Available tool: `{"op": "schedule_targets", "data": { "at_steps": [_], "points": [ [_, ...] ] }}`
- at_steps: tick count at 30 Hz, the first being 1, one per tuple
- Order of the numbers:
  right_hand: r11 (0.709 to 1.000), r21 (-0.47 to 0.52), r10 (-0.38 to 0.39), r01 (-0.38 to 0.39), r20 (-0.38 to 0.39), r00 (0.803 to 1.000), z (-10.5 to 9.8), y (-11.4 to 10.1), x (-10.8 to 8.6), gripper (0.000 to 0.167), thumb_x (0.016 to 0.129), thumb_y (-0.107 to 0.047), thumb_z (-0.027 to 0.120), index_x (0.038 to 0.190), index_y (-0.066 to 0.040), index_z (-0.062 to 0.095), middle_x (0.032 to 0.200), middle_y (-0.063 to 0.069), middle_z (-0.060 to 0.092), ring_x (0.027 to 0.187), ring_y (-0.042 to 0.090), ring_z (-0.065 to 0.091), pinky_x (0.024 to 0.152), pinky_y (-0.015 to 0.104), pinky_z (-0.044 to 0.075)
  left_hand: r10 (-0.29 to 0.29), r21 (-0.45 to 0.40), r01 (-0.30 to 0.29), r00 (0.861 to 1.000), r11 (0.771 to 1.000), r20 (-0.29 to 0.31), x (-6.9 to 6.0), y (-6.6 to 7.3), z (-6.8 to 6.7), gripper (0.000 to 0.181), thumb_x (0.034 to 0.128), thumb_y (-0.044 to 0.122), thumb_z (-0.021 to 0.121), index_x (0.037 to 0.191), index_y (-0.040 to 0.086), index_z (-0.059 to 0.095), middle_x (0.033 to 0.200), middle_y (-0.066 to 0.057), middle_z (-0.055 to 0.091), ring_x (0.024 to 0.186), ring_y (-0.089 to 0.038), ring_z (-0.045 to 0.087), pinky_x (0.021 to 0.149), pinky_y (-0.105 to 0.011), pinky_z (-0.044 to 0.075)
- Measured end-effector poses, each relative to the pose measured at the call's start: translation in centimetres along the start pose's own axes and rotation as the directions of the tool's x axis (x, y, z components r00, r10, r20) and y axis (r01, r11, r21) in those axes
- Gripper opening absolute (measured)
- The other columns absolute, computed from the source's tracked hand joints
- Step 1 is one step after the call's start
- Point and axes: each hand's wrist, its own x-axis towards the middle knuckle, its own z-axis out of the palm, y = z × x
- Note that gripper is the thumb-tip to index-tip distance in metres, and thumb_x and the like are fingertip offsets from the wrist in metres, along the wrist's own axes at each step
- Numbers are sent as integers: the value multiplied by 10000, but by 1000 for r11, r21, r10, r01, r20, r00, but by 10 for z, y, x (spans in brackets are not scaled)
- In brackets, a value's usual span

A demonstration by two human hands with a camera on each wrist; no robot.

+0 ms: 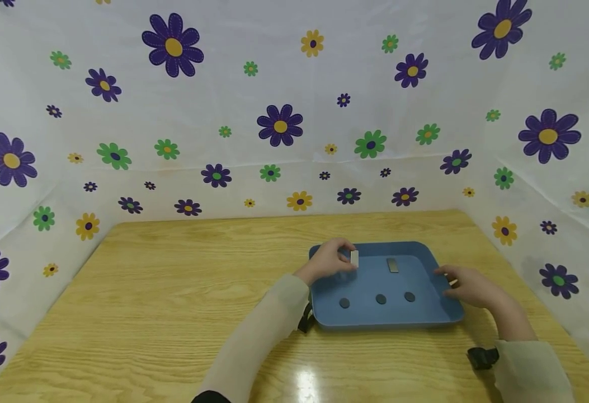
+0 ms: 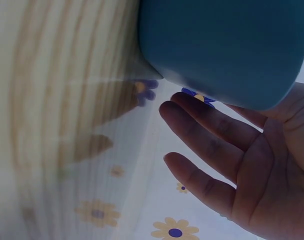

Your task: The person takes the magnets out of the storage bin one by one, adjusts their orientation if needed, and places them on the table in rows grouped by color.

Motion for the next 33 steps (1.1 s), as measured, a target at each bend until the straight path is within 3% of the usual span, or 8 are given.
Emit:
{"op": "schedule_targets", "data": {
  "at_steps": [6, 18, 27, 33],
  "points": [
    [1000, -5, -6, 6, -6, 1000, 2, 2, 0, 411, 773, -2, 625, 1135, 134, 486, 1045, 306, 514, 938, 455, 483, 679, 448, 461, 37, -87, -43, 997, 995, -65, -3, 5, 0, 356, 751, 54, 698, 1074, 40, 551, 1044, -45, 532, 775, -98, 600, 646, -226, 482],
    [999, 32, -4, 4, -2, 1000, 3, 2, 1, 421, 769, 18, 623, 1137, 154, 469, 1058, 331, 492, 937, 468, 484, 669, 431, 471, 26, -126, -37, 996, 991, -88, -9, 7, -5, 365, 733, 45, 712, 1063, 38, 557, 1047, -48, 534, 773, -103, 604, 656, -229, 483],
    [999, 38, -30, 31, -11, 999, 2, 1, 1, 411, 767, 21, 622, 1126, 156, 475, 1059, 336, 488, 918, 467, 499, 662, 424, 478, -10, -148, -6, 994, 989, -108, -16, 6, -18, 389, 729, 70, 723, 1080, 50, 554, 1077, -41, 533, 792, -104, 601, 691, -243, 480],
    [996, 76, -49, 49, 0, 999, 0, 5, 0, 433, 778, -11, 629, 1141, 157, 465, 1086, 343, 475, 919, 463, 504, 672, 429, 476, -30, -245, 7, 995, 970, -92, -30, 8, -35, 390, 734, 21, 705, 1088, 14, 541, 1097, -65, 516, 815, -143, 603, 721, -270, 479]
  ]
}}
